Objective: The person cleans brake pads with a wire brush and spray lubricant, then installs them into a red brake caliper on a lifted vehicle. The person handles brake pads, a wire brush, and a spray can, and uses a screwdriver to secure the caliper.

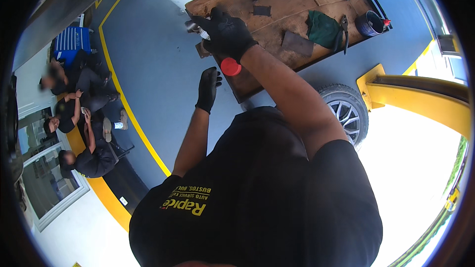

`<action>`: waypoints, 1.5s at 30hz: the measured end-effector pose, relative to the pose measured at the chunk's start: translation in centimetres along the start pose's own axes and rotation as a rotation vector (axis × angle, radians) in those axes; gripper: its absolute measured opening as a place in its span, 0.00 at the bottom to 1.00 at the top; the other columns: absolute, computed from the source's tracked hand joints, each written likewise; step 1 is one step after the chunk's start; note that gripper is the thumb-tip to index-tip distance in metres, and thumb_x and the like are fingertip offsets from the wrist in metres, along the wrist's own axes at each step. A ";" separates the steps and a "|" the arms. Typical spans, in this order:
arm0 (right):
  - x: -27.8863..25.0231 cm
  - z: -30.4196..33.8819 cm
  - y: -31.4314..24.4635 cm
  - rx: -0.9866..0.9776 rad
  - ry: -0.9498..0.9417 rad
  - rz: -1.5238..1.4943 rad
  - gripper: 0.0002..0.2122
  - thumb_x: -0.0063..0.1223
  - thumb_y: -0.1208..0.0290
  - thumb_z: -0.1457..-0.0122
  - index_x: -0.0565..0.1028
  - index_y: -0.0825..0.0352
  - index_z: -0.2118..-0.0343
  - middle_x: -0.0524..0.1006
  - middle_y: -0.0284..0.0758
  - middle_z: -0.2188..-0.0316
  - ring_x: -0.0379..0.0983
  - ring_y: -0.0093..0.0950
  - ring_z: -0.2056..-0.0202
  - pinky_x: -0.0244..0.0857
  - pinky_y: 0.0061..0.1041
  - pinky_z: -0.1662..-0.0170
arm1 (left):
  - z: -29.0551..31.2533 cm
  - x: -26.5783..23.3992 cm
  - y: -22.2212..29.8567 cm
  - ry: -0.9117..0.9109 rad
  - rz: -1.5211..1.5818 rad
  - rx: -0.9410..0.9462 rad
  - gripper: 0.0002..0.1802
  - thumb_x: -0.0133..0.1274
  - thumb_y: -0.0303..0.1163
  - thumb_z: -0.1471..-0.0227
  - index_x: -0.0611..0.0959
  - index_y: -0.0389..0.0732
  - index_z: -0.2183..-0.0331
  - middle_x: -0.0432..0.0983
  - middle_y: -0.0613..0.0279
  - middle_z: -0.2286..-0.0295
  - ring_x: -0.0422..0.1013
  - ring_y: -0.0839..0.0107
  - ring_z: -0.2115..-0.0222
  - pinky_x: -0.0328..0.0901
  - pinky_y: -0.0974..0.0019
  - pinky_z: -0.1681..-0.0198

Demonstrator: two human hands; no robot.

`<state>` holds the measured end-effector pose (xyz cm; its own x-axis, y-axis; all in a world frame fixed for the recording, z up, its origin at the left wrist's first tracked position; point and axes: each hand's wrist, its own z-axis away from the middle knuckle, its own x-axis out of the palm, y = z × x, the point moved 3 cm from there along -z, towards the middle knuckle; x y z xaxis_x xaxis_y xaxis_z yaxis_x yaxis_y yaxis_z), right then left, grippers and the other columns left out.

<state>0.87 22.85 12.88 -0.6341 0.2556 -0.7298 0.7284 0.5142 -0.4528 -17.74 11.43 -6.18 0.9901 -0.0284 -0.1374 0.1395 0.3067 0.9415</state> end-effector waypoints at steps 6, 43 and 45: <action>-0.1 0.3 -2.4 0.033 -0.142 0.144 0.33 0.66 0.62 0.51 0.71 0.48 0.38 0.73 0.39 0.56 0.80 0.40 0.58 0.77 0.38 0.59 | -3.8 -4.6 1.6 0.079 0.084 0.109 0.23 0.53 0.45 0.35 0.76 0.36 0.49 0.76 0.60 0.60 0.74 0.71 0.64 0.71 0.65 0.60; -6.7 6.2 -1.1 0.172 -0.120 0.124 0.31 0.67 0.66 0.52 0.72 0.50 0.41 0.73 0.40 0.58 0.79 0.41 0.62 0.76 0.39 0.62 | -9.5 0.2 16.4 -0.013 -1.068 1.224 0.12 0.62 0.33 0.53 0.85 0.46 0.63 0.80 0.61 0.64 0.77 0.59 0.63 0.72 0.55 0.60; -6.6 6.4 -0.5 0.197 -0.099 0.160 0.31 0.65 0.64 0.52 0.72 0.49 0.41 0.73 0.39 0.59 0.79 0.39 0.61 0.77 0.38 0.64 | -9.0 -0.1 15.7 0.017 -1.012 1.269 0.09 0.62 0.32 0.53 0.84 0.46 0.66 0.79 0.62 0.65 0.76 0.60 0.64 0.72 0.55 0.62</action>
<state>6.35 15.68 14.66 -0.4856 0.2345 -0.8422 0.8598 0.3023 -0.4116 -15.77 24.78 5.87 0.4917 0.2927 -0.8201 0.6292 -0.7705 0.1022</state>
